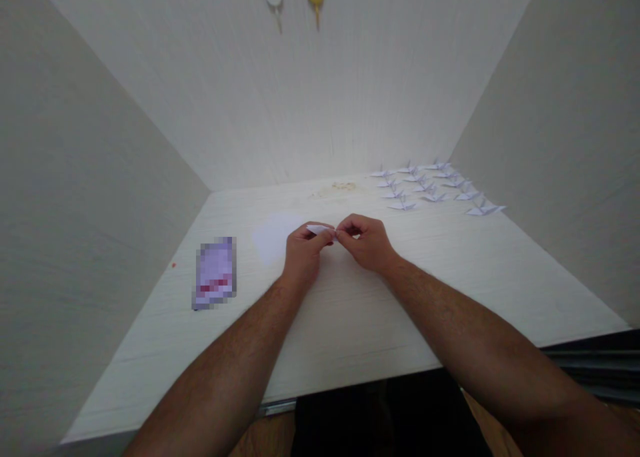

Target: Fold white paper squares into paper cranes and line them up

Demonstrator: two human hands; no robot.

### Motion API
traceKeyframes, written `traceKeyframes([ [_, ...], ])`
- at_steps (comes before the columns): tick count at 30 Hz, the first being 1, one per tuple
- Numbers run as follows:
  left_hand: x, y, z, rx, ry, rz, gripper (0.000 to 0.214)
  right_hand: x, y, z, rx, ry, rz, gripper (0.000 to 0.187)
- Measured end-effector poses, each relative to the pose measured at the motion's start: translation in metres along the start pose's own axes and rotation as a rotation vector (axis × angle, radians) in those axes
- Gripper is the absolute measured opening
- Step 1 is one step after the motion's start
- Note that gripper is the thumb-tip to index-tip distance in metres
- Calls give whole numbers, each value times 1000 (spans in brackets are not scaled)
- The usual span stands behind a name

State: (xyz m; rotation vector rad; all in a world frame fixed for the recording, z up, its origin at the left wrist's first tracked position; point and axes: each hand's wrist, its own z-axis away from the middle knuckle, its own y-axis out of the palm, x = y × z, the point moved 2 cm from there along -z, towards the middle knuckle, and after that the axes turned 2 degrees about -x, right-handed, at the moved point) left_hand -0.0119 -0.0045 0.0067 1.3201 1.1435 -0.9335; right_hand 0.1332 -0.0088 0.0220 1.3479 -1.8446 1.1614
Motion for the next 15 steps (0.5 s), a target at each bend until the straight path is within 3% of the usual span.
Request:
traceKeyframes([
  [9,-4,4,2,-7,-58,165,14,0,1,1,19,-9,-38,11],
  [15,-3,1,1,38,-68,104,26,-2,-1,1,-13,65,-75,12],
])
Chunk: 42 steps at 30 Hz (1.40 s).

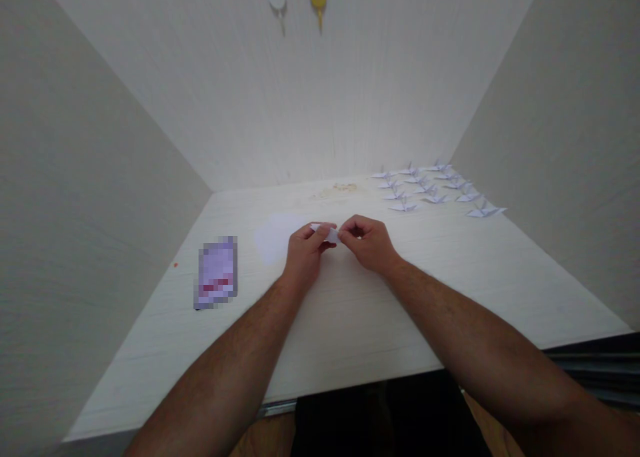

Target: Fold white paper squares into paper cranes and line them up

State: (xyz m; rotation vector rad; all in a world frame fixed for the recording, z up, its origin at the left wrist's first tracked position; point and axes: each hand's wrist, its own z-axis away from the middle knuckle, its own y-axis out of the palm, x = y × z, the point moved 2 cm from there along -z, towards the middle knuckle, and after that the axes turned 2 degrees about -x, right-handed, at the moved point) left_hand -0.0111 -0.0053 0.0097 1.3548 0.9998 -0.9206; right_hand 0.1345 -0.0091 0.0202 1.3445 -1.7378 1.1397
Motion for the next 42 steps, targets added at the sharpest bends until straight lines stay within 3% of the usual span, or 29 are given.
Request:
traceKeyframes([
  [14,4,-1,-1,66,114,-190,16,-2,-2,-1,16,23,57,17],
  [20,4,-2,-2,-41,186,-303,10,0,-5,-3,21,43,70,19],
  [27,-2,2,-1,15,142,-365,11,-3,-7,-4,42,94,27,19],
  [33,4,-3,-11,-34,160,-203,13,-14,-7,-6,80,215,-39,19],
  [42,7,0,-11,-55,80,-26,16,-16,-10,-10,68,204,-51,15],
])
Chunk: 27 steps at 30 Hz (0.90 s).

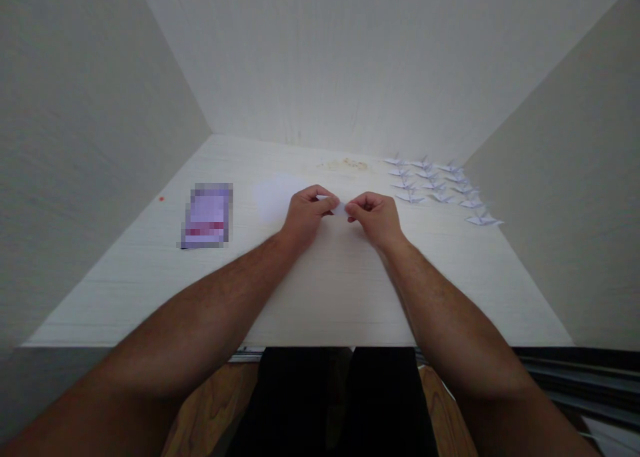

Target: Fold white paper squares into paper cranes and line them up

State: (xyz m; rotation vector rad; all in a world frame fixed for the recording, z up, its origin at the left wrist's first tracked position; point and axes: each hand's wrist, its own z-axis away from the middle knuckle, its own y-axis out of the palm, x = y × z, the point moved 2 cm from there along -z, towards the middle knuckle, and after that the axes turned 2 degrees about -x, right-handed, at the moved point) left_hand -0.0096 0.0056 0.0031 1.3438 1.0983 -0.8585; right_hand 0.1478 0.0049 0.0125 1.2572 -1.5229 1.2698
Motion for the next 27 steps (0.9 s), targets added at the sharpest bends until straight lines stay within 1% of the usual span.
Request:
traceKeyframes([
  [3,-3,0,1,-12,-23,40,16,-2,1,-1,5,8,-37,17],
  [6,-3,0,1,2,-26,24,15,-2,0,-1,-19,-4,-46,16],
  [9,-2,0,1,43,-17,-56,14,0,-3,-2,-24,-5,18,13],
  [12,-3,0,2,74,-5,-190,12,3,-7,-3,-1,-12,79,13],
  [15,-6,-1,3,86,8,-308,12,6,-9,-2,12,-13,115,13],
  [18,-7,-1,2,83,31,-355,11,9,-8,-2,3,-3,106,13],
  [21,-6,-3,0,42,41,-304,12,9,-5,-1,-20,17,-33,18],
  [24,-3,-3,-2,11,31,-143,15,7,0,-1,27,44,-171,28],
  [25,-2,-2,-2,14,17,-93,16,6,2,-1,53,48,-178,30],
  [27,-1,0,0,29,-12,-43,18,4,4,-1,90,38,-138,26],
])
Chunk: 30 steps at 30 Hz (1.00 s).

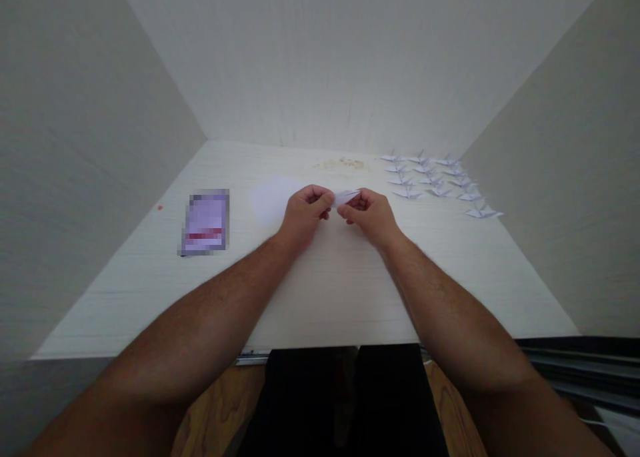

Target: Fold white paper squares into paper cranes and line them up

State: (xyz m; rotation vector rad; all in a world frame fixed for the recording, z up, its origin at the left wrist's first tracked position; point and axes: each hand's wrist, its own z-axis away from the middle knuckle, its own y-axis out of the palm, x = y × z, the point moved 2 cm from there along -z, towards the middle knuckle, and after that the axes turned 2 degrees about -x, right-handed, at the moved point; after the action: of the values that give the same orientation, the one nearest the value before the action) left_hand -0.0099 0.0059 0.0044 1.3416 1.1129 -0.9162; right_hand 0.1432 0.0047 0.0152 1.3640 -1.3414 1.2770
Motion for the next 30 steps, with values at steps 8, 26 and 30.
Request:
traceKeyframes([
  [8,1,2,4,11,44,-186,14,-1,-4,-1,-123,-51,61,20],
  [26,-3,4,8,61,-23,-231,21,-3,-3,3,-238,-290,381,12],
  [30,-3,4,8,50,-61,-228,22,-5,-3,2,-245,-360,459,14],
])
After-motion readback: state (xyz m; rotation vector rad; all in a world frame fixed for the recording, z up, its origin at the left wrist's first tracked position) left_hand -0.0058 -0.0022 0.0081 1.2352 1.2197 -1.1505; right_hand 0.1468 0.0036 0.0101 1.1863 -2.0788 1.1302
